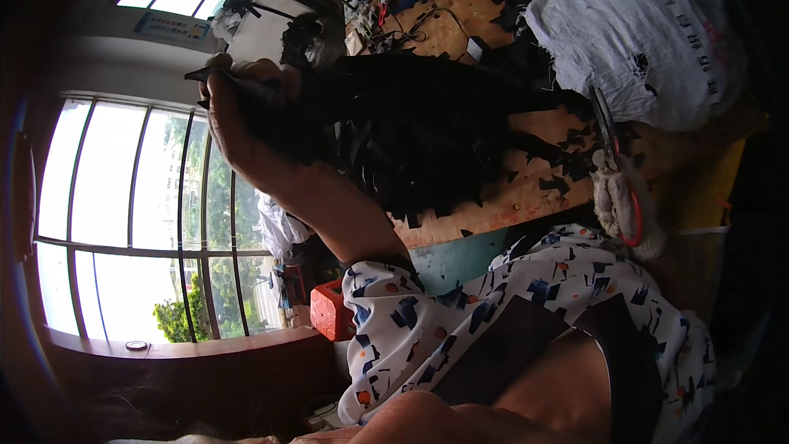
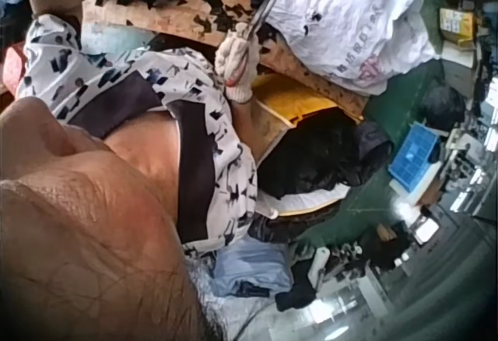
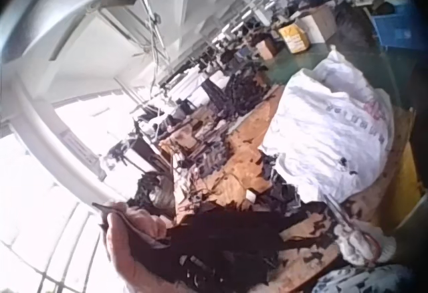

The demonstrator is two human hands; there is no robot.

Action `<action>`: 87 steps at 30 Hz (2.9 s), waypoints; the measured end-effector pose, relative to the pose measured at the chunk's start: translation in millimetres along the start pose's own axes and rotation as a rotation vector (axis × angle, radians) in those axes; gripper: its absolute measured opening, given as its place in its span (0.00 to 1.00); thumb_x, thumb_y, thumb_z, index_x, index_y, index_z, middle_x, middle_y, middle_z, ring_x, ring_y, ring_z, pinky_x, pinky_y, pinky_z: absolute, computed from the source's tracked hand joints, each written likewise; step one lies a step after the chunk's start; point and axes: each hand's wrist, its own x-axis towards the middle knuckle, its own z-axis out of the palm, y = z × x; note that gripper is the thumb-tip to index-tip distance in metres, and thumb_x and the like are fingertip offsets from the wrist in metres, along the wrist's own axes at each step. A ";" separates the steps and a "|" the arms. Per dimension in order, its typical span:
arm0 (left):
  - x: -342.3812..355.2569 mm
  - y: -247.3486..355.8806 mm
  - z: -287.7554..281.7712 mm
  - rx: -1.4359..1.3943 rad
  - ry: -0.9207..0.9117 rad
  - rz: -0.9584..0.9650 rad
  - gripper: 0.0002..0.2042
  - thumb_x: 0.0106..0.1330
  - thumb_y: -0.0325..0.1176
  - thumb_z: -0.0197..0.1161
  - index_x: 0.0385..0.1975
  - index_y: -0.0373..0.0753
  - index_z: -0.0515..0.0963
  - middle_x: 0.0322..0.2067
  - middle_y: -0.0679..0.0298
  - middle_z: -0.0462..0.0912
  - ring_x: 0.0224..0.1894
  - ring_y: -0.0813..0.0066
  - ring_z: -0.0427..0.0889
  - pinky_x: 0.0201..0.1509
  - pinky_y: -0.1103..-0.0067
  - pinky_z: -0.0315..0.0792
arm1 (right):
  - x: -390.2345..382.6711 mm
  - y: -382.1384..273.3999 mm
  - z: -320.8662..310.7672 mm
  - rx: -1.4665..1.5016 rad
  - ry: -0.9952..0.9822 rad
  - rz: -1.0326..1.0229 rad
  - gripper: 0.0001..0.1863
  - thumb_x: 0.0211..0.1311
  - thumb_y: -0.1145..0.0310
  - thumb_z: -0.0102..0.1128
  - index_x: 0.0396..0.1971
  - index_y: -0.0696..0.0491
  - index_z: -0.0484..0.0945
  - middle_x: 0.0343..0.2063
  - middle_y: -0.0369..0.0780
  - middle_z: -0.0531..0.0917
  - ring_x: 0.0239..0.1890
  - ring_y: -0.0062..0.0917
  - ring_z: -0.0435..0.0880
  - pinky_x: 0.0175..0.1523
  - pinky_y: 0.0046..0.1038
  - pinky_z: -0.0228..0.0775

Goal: The person cuts black leather pieces from larger sheets using shears and picks up small scraps to sort them on a workshop table.

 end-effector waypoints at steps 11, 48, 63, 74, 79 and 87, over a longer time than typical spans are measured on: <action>69.8 51.8 -43.9 0.564 0.012 -0.027 0.21 0.63 0.34 0.53 0.55 0.34 0.65 0.17 0.71 0.62 0.18 0.86 0.60 0.22 0.87 0.56 | 14.1 -0.1 2.6 0.345 -0.328 0.483 0.22 0.60 0.45 0.44 0.37 0.49 0.75 0.17 0.42 0.79 0.13 0.31 0.78 0.13 0.30 0.72; -106.8 -279.8 -27.1 0.957 -1.015 -0.092 0.06 0.52 0.34 0.57 0.23 0.40 0.77 0.27 0.61 0.78 0.31 0.57 0.78 0.33 0.67 0.73 | -15.8 -25.8 17.7 0.037 -0.318 0.098 0.15 0.63 0.51 0.43 0.34 0.48 0.67 0.13 0.36 0.71 0.07 0.19 0.68 0.08 0.19 0.60; -181.0 -319.3 -34.8 1.100 -1.050 -0.191 0.10 0.49 0.29 0.57 0.33 0.40 0.77 0.39 0.58 0.77 0.40 0.56 0.77 0.42 0.68 0.73 | -22.4 -28.4 9.3 0.138 -0.344 0.166 0.14 0.65 0.52 0.40 0.33 0.48 0.66 0.12 0.36 0.71 0.05 0.19 0.67 0.07 0.20 0.62; -152.1 -318.6 -49.0 1.058 -1.234 0.159 0.14 0.45 0.38 0.63 0.34 0.42 0.78 0.37 0.59 0.75 0.42 0.60 0.75 0.43 0.70 0.70 | -8.4 -20.5 15.0 0.164 -0.259 0.173 0.14 0.66 0.53 0.38 0.33 0.48 0.65 0.09 0.31 0.66 0.04 0.17 0.64 0.07 0.19 0.60; -155.8 -312.4 -31.2 1.021 -1.257 0.151 0.20 0.42 0.47 0.66 0.32 0.41 0.77 0.37 0.58 0.76 0.41 0.59 0.75 0.45 0.70 0.69 | -15.5 -25.5 3.7 0.146 -0.263 0.169 0.13 0.66 0.53 0.40 0.34 0.47 0.65 0.10 0.31 0.66 0.04 0.17 0.64 0.07 0.19 0.59; -153.5 -325.2 -32.8 1.144 -1.464 0.471 0.09 0.48 0.32 0.57 0.29 0.38 0.77 0.30 0.59 0.75 0.39 0.64 0.74 0.44 0.71 0.67 | -14.6 -20.2 9.6 0.099 -0.218 0.200 0.13 0.65 0.52 0.40 0.34 0.46 0.66 0.10 0.30 0.67 0.06 0.15 0.64 0.08 0.17 0.58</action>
